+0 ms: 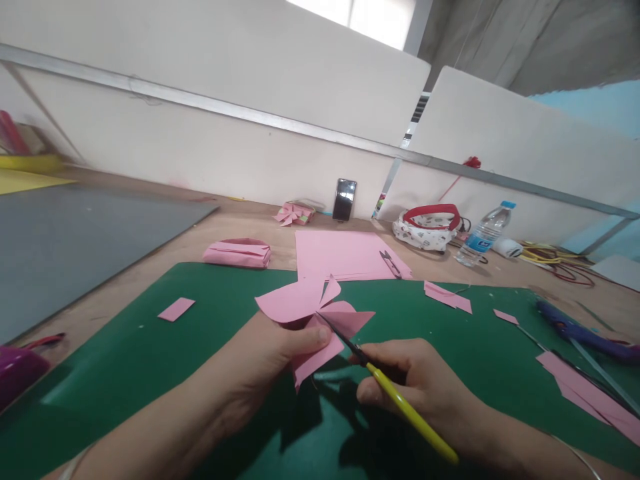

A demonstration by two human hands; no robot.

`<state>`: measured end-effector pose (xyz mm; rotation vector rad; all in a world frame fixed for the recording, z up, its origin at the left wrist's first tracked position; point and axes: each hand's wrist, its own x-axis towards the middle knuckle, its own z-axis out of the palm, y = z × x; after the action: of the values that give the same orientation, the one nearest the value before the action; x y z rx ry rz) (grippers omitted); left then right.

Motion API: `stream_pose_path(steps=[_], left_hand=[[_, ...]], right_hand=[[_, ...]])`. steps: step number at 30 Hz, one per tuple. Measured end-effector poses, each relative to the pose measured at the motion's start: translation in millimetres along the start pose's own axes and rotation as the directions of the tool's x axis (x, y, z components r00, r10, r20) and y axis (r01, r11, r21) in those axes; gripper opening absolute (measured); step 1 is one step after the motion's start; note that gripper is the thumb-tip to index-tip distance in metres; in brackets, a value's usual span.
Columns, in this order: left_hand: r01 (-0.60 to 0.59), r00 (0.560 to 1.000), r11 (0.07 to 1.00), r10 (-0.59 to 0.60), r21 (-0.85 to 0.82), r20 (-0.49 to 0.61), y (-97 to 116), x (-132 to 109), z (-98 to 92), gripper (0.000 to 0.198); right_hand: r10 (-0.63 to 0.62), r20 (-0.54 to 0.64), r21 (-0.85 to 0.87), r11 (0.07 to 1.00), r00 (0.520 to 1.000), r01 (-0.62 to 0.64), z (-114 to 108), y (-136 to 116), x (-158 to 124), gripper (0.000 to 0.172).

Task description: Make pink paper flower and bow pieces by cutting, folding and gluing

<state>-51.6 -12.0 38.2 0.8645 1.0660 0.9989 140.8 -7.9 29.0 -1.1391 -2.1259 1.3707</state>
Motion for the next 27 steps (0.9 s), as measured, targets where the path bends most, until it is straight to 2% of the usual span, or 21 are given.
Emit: stream_pose_path(steps=[4,8,12,15,20,23,27], left_hand=[[0.023,1.000,1.000,-0.023,-0.007,0.002,-1,2,-2.6,0.021],[-0.012,1.000,0.999,0.011,0.046,0.030,-3,5,-4.5,0.027],[0.010,0.988,1.000,-0.007,-0.017,0.155,-3,3,-3.7,0.031],[0.067,0.976,0.995,-0.050,-0.071,0.210,-3,3,-2.4,0.033],[0.075,0.983,0.990,-0.052,-0.123,0.175,-6,2,-0.1,0.039],[0.100,0.987,0.989,-0.085,-0.105,0.140,-8,0,1.7,0.037],[0.095,0.986,0.989,-0.078,-0.116,0.145,-7,0,2.5,0.038]], right_hand=[[-0.013,-0.011,-0.038,0.999,1.000,0.013,-1,2,-1,0.032],[-0.002,0.023,0.002,1.000,1.000,0.002,-2,0,0,0.025],[0.027,0.012,0.037,0.999,1.000,-0.027,-2,-3,1,0.019],[0.048,-0.001,0.089,0.995,0.999,-0.048,0,-6,1,0.025],[0.028,0.035,0.269,0.962,0.999,-0.036,5,-10,-1,0.038],[0.023,0.025,0.298,0.954,0.999,-0.029,6,-10,0,0.042],[-0.009,0.016,0.300,0.954,1.000,0.003,8,-8,0,0.044]])
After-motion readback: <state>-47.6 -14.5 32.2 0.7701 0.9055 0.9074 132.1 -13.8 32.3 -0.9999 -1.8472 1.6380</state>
